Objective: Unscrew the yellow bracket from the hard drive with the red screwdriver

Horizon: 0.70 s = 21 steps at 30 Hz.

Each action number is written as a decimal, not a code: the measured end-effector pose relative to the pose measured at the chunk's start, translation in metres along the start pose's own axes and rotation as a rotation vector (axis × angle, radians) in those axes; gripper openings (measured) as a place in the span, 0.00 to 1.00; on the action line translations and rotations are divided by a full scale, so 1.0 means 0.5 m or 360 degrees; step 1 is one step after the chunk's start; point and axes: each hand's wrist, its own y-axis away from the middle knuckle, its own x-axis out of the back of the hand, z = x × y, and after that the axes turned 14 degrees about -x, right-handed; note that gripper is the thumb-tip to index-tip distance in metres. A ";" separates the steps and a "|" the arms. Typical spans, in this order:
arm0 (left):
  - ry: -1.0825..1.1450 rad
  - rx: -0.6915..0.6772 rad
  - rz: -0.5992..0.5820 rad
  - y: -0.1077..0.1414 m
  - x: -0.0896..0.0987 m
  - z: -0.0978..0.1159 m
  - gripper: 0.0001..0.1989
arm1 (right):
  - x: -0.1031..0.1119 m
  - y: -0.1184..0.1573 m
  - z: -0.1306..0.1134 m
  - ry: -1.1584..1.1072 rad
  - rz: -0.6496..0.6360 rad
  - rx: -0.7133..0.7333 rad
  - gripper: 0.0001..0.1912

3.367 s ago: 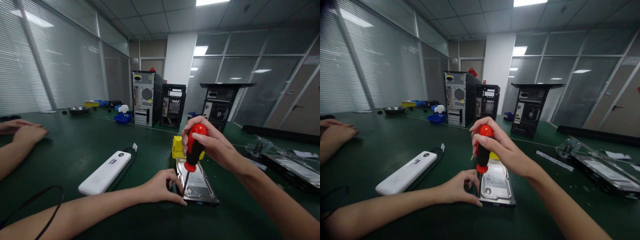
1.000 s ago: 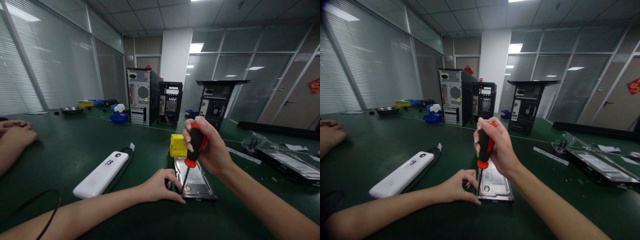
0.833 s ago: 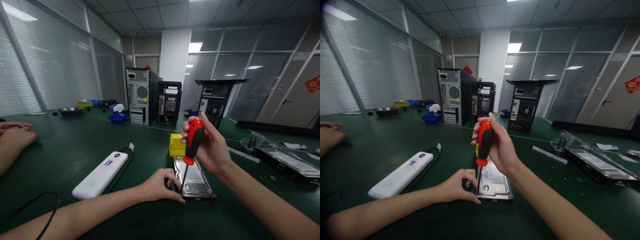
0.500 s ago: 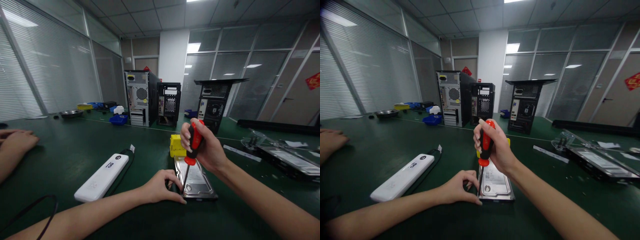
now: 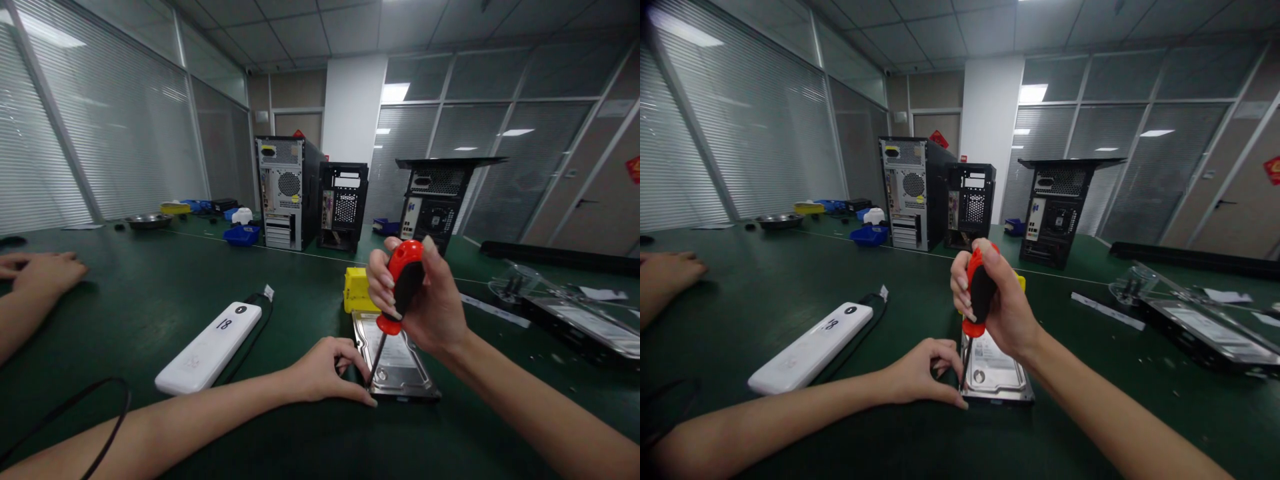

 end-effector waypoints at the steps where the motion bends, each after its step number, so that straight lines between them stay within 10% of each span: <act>1: 0.0003 0.0005 -0.0003 0.000 0.001 0.001 0.16 | 0.002 -0.001 0.001 0.0024 0.0000 -0.0003 0.14; 21: 0.0128 0.0026 -0.0029 -0.001 0.001 0.001 0.15 | -0.002 -0.002 0.015 0.0268 0.0084 -0.0046 0.12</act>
